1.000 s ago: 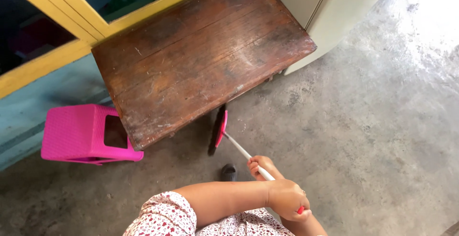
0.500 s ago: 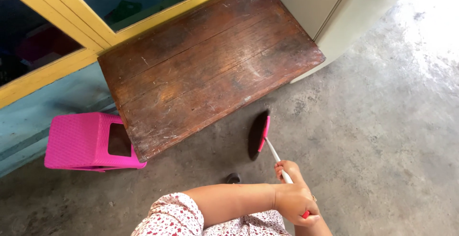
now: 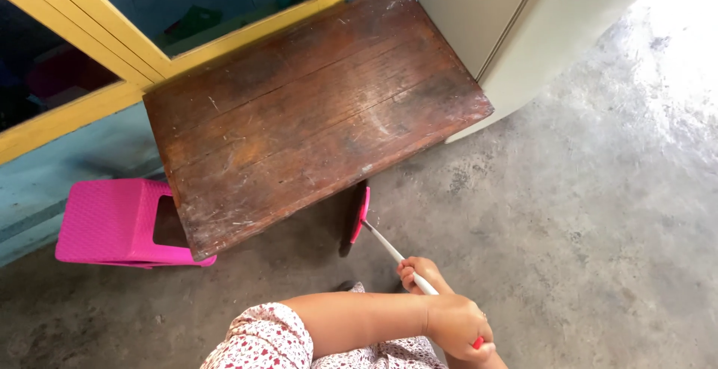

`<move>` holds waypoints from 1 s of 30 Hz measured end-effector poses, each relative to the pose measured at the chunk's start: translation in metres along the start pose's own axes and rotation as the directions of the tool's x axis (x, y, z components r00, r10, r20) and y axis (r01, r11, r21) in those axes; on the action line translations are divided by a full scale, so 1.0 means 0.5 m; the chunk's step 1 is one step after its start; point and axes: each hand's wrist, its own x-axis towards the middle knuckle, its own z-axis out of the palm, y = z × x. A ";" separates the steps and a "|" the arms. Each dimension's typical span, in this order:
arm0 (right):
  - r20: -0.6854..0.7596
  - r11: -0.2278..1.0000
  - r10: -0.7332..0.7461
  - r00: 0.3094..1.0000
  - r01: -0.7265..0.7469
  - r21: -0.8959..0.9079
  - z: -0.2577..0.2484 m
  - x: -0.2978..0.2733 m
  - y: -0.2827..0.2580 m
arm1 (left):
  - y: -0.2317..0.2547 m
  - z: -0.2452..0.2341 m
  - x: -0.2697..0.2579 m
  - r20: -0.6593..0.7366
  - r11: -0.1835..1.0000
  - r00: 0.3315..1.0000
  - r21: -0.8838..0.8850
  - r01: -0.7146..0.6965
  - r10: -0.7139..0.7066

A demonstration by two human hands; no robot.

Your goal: The person sweeps a concrete floor with a pink-handled broom, moving around a wooden table, a pink stool, and a white refrigerator. The person sweeps along walls and near a parked motorcycle, covering multiple areas of the floor.

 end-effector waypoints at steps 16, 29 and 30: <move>-0.177 0.975 -0.190 0.966 0.207 0.084 -0.325 -0.061 -0.194 | 0.020 0.066 0.261 -0.322 0.953 0.905 -0.024 -0.301 0.278; -0.054 0.979 -0.178 0.983 0.182 0.089 -0.267 -0.097 -0.214 | 0.069 0.007 0.290 0.015 0.976 0.977 0.034 -0.215 0.214; 0.001 0.974 -0.184 0.983 0.182 0.138 -0.262 -0.074 -0.208 | 0.055 0.014 0.295 -0.006 0.973 0.977 0.094 -0.210 0.212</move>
